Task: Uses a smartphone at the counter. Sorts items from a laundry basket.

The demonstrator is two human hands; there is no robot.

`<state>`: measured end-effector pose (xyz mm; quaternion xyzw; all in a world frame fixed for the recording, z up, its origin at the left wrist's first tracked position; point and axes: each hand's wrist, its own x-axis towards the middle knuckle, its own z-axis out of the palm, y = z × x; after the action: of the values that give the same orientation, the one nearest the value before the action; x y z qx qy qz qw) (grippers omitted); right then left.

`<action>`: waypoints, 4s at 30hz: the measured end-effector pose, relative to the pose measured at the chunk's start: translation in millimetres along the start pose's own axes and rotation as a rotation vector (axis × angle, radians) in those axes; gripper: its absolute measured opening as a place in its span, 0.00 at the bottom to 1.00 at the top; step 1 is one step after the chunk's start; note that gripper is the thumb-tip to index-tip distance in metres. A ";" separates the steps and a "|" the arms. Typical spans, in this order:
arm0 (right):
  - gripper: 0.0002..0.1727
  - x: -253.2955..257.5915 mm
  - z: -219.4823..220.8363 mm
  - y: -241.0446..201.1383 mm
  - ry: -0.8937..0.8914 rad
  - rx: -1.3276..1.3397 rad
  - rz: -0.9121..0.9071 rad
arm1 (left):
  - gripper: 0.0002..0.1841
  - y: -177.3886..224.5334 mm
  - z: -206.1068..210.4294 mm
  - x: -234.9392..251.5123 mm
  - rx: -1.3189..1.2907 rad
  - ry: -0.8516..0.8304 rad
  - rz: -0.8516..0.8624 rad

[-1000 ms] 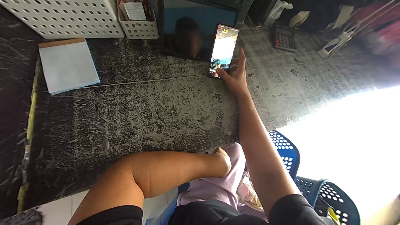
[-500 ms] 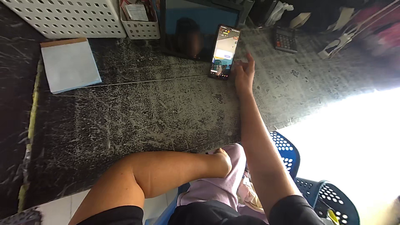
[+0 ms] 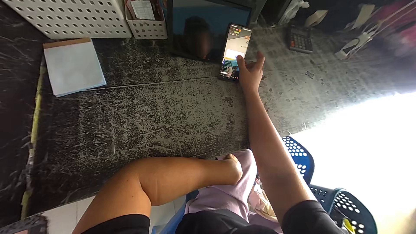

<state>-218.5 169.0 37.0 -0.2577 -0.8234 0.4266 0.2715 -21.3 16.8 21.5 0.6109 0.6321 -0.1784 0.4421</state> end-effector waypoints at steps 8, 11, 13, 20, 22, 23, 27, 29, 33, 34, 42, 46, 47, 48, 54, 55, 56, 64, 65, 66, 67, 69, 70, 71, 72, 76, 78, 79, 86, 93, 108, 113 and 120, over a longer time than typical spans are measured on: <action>0.37 -0.5 -4.9 7.2 -0.018 0.094 -0.027 | 0.20 -0.4 -0.1 -1.8 0.018 -0.005 0.015; 0.36 -1.4 -5.3 7.7 -0.028 0.068 -0.055 | 0.20 0.3 1.9 1.1 -0.005 0.004 0.006; 0.35 -2.0 -6.5 7.7 -0.034 0.063 -0.071 | 0.20 0.6 1.7 1.5 -0.002 -0.002 0.006; 0.38 -2.3 -3.9 1.7 0.001 0.024 -0.010 | 0.19 1.0 0.9 0.4 0.004 -0.006 -0.003; 0.40 -1.8 -2.3 -3.0 0.013 -0.012 0.033 | 0.19 1.3 0.3 -0.5 -0.001 -0.009 -0.008; 0.41 -1.5 -1.5 -4.7 0.019 -0.032 0.046 | 0.19 1.4 0.1 -0.5 -0.006 -0.007 -0.010; 0.41 -0.5 -0.8 -3.8 0.033 -0.027 0.027 | 0.19 1.2 1.5 1.2 -0.005 -0.001 -0.009; 0.36 0.4 -1.9 0.5 0.038 0.039 0.007 | 0.20 1.8 1.6 1.9 0.005 -0.002 -0.012; 0.31 1.4 -1.6 3.7 0.036 0.070 -0.002 | 0.19 0.7 2.6 2.8 0.000 0.012 -0.006; 0.31 1.5 -1.4 4.6 0.034 0.069 -0.008 | 0.19 0.4 3.2 3.1 0.007 0.017 -0.004; 0.35 -5.5 -9.5 8.7 -0.075 0.113 -0.076 | 0.21 -0.1 8.9 2.1 0.017 0.036 0.008; 0.50 -12.0 -15.9 10.9 -0.198 0.122 -0.127 | 0.21 1.4 7.8 2.2 0.038 0.032 -0.014; 0.52 -12.9 -16.5 11.2 -0.220 0.125 -0.130 | 0.21 1.8 7.4 2.2 0.040 0.029 -0.016; 0.54 -13.6 -16.9 11.0 -0.235 0.128 -0.132 | 0.21 2.0 7.0 2.1 0.041 0.026 -0.016; 0.66 -13.9 -12.9 14.7 -0.261 0.017 -0.216 | 0.21 0.7 6.4 2.2 0.042 0.017 -0.007; 0.67 -13.4 -11.7 16.3 -0.262 -0.007 -0.229 | 0.21 0.9 6.4 2.3 0.042 0.016 -0.009; 0.69 -13.0 -10.9 17.4 -0.261 -0.027 -0.243 | 0.21 1.3 6.2 2.2 0.045 0.014 -0.011; 0.57 -14.1 -13.3 15.7 -0.254 0.049 -0.204 | 0.21 2.3 7.0 2.6 0.049 0.005 -0.017; 0.54 -14.5 -14.8 13.8 -0.251 0.095 -0.173 | 0.21 2.1 6.7 2.3 0.048 0.005 -0.015; 0.52 -14.9 -15.8 12.2 -0.248 0.118 -0.151 | 0.21 2.1 6.6 2.0 0.048 0.005 -0.014; 0.50 -15.1 -16.2 11.2 -0.246 0.118 -0.141 | 0.21 2.3 6.5 2.0 0.048 0.002 -0.016; 0.49 -15.2 -15.9 11.2 -0.241 0.090 -0.151 | 0.21 2.8 6.3 1.9 0.043 -0.001 -0.016; 0.48 -14.8 -15.6 12.4 -0.235 0.083 -0.160 | 0.22 2.9 6.3 2.0 0.038 -0.001 -0.013; 0.46 -14.1 -15.8 13.1 -0.231 0.084 -0.164 | 0.22 2.8 6.5 2.1 0.033 0.001 -0.010; 0.45 -13.9 -16.2 13.6 -0.227 0.088 -0.161 | 0.22 3.0 6.7 2.0 0.032 0.001 -0.009; 0.40 -13.6 -16.5 12.8 -0.211 0.091 -0.153 | 0.22 3.2 7.0 1.2 0.038 -0.004 -0.005; 0.37 -12.4 -15.6 14.9 -0.204 0.094 -0.166 | 0.21 3.3 6.9 0.9 0.042 -0.002 -0.006; 0.35 -12.1 -15.4 16.3 -0.198 0.096 -0.179 | 0.21 3.6 6.9 0.9 0.045 -0.005 -0.009; 0.29 -12.5 -15.3 17.5 -0.157 0.094 -0.188 | 0.21 3.9 8.1 1.8 0.064 -0.007 -0.007; 0.30 -11.8 -14.5 16.9 -0.148 0.093 -0.181 | 0.20 4.5 7.5 0.6 0.064 -0.010 -0.002; 0.44 -14.5 -18.0 11.0 -0.212 0.101 -0.136 | 0.21 4.6 8.4 1.1 0.049 -0.011 -0.011; 0.51 -13.7 -16.7 12.0 -0.237 0.095 -0.149 | 0.20 4.7 8.7 0.9 0.048 -0.009 -0.009; 0.44 -14.6 -17.0 9.9 -0.223 0.066 -0.133 | 0.20 4.4 8.0 -0.6 0.053 -0.005 -0.002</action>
<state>-194.8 174.0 33.6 -0.1442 -0.8493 0.4604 0.2142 -14.5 11.1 19.0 0.6214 0.6265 -0.1971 0.4272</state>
